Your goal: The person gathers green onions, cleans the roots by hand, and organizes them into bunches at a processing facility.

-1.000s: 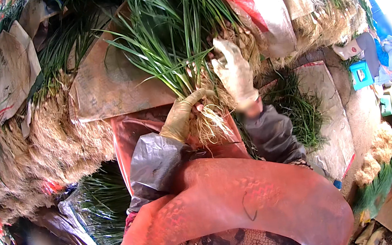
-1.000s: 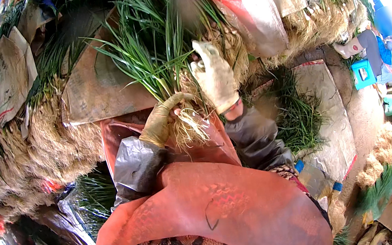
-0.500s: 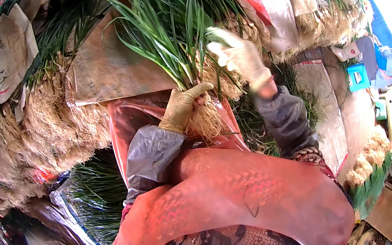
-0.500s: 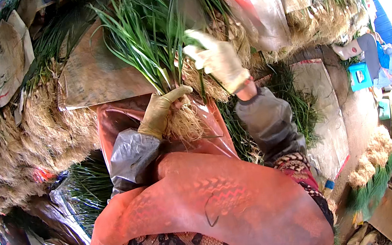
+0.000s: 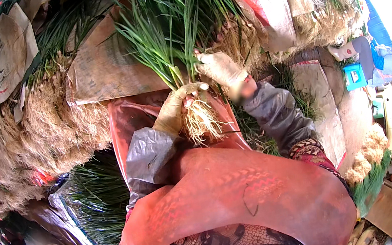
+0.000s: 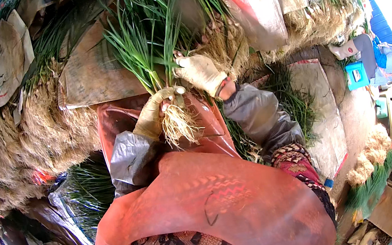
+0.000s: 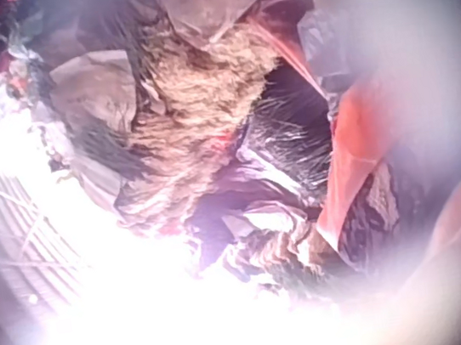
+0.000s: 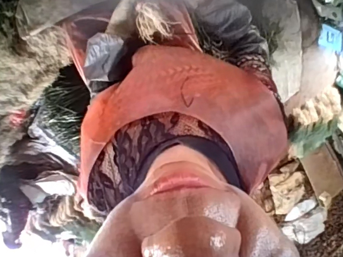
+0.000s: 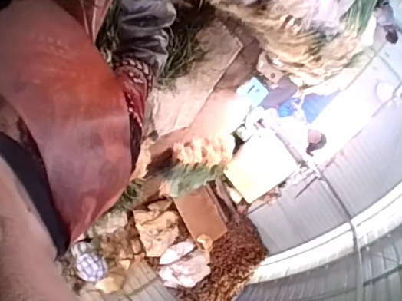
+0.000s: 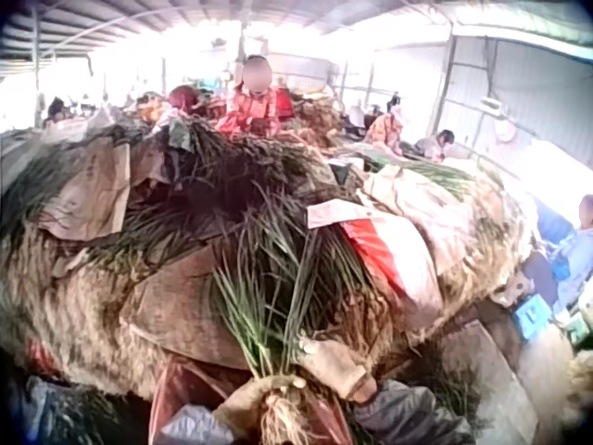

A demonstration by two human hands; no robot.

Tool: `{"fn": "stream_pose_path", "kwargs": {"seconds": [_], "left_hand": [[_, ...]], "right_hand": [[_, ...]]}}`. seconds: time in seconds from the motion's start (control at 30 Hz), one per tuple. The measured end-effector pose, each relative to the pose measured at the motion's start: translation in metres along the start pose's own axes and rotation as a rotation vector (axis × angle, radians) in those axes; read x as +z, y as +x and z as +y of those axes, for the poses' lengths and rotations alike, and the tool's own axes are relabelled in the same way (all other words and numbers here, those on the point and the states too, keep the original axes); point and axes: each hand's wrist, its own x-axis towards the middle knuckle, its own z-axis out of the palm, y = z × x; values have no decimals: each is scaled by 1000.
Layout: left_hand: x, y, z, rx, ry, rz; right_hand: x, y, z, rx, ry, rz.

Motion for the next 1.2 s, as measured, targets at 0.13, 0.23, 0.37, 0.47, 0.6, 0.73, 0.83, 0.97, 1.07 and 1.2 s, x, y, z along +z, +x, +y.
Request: {"fn": "stream_pose_path", "kwargs": {"seconds": [0.13, 0.23, 0.37, 0.47, 0.6, 0.73, 0.83, 0.97, 1.07, 1.2], "left_hand": [[11, -10, -3, 30, 79, 79], [6, 0, -9, 192, 404, 84], [1, 15, -29, 240, 577, 284], [-17, 24, -39, 303, 693, 316], [-4, 17, -36, 283, 872, 402], [3, 13, -19, 190, 321, 152], [27, -1, 4, 24, -43, 87], [31, -20, 5, -29, -183, -60], [65, -48, 32, 236, -13, -214], [74, -37, 59, 248, 41, -24]], "right_hand": [[-23, 2, 19, 542, 201, 219], [-67, -6, 6, 674, 909, 267], [-40, 4, -31, 432, 280, -254], [-26, 3, -24, 416, 388, -303], [-12, 0, 2, 581, 1052, -429], [-8, -6, -37, 170, -7, 222], [-6, -2, -38, 288, 116, 381], [-8, -36, 38, 628, -549, 340], [18, -143, 125, 646, -530, -664], [-24, -170, 55, 608, -453, -915]]}}
